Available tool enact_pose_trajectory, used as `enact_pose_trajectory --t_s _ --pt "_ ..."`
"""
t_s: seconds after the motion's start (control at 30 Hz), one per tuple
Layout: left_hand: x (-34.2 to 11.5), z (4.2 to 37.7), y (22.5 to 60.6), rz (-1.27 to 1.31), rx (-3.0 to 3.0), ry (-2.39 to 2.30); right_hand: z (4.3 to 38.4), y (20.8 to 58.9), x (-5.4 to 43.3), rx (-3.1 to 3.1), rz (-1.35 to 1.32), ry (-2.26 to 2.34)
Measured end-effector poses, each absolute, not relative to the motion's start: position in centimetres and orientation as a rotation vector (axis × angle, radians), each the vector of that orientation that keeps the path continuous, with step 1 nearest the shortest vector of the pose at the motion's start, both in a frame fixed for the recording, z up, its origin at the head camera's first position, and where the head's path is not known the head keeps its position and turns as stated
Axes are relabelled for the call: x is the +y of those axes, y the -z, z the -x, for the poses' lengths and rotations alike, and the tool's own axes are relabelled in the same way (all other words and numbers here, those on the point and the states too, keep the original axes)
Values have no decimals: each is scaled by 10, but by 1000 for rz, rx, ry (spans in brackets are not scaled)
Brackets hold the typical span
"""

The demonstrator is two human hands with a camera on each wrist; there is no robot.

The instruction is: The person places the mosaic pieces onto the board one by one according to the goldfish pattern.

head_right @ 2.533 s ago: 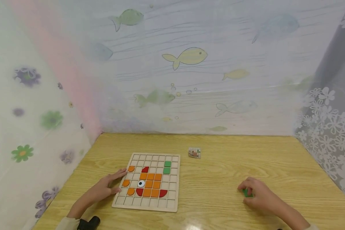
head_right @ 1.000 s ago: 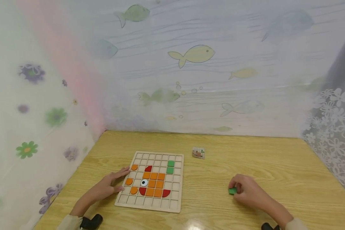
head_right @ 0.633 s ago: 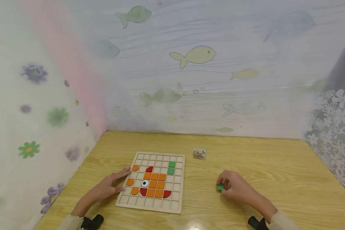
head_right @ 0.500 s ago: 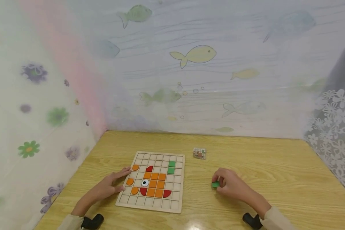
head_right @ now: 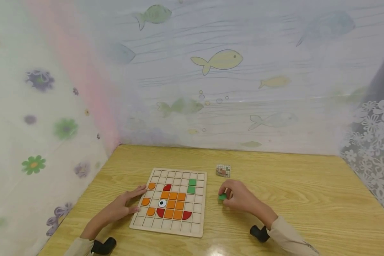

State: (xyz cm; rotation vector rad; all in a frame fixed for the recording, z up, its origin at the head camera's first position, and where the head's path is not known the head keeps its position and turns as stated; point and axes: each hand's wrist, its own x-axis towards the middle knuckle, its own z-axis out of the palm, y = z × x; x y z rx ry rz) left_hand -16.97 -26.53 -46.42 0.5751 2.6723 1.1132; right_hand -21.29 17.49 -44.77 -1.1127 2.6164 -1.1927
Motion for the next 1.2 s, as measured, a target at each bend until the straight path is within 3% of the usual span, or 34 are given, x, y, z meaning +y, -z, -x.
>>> enact_pose_trajectory --t_s 0.6,1.2 --pt "-266 169 462 -569 2677 -1116 237 452 120 2591 1169 1243" --pt "-270 170 470 -574 2676 -1105 241 467 100 2549 1026 1309"
